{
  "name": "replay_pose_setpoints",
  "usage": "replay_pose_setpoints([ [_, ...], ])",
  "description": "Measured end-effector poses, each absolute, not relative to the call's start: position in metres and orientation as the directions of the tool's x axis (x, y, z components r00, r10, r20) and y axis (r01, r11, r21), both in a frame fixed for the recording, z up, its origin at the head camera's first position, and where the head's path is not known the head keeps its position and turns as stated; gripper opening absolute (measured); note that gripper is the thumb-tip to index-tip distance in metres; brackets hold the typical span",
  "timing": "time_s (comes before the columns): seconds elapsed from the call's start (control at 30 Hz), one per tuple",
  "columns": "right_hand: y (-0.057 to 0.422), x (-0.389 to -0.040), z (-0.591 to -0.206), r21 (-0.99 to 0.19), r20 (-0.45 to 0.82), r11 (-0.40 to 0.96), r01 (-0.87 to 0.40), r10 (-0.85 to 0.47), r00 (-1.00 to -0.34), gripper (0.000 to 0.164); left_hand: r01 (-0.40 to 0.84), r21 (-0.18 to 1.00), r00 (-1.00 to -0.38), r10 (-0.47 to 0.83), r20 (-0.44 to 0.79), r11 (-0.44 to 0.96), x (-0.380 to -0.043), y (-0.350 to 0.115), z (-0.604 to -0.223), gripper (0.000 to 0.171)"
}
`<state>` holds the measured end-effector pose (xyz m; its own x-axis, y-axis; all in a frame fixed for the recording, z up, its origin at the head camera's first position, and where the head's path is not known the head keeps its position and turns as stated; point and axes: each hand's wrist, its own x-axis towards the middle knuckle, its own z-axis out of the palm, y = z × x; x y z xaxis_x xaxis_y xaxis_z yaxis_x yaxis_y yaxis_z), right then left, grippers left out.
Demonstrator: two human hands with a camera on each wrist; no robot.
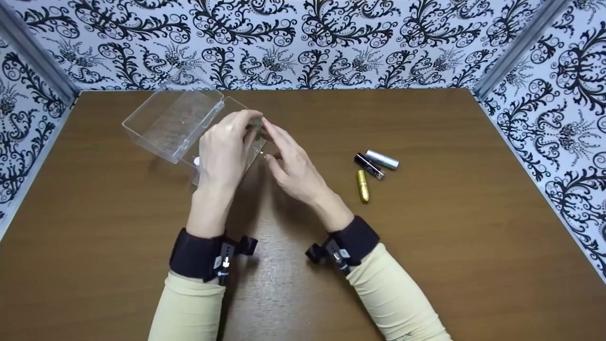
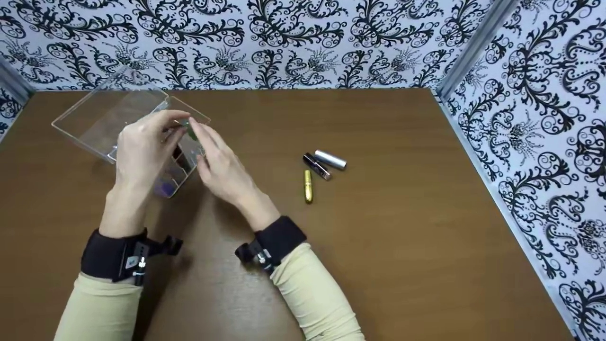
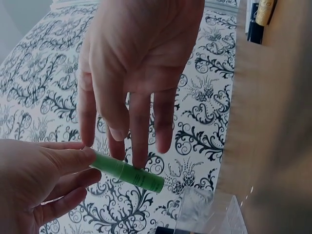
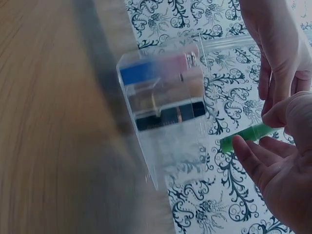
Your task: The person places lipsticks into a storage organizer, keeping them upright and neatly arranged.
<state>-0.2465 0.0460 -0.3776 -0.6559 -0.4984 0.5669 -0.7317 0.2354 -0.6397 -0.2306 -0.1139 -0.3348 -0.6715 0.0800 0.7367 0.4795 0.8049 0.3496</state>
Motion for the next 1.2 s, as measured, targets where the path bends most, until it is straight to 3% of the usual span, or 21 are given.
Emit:
replay_pose_setpoints([
  [0.4, 0.032, -0.253, -0.382, -0.602, 0.533, 0.335, -0.724, -0.506, -0.678, 0.064, 0.426, 0.376, -0.704, 0.04, 0.709, 0.823, -0.237, -0.123, -0.343, 0.019],
  [1.2, 0.021, -0.258, -0.403, -0.448, 0.509, 0.422, -0.788, -0.604, -0.613, 0.057, 0.381, 0.398, -0.788, 0.067, 0.613, 0.835, -0.248, -0.132, -0.364, 0.02],
])
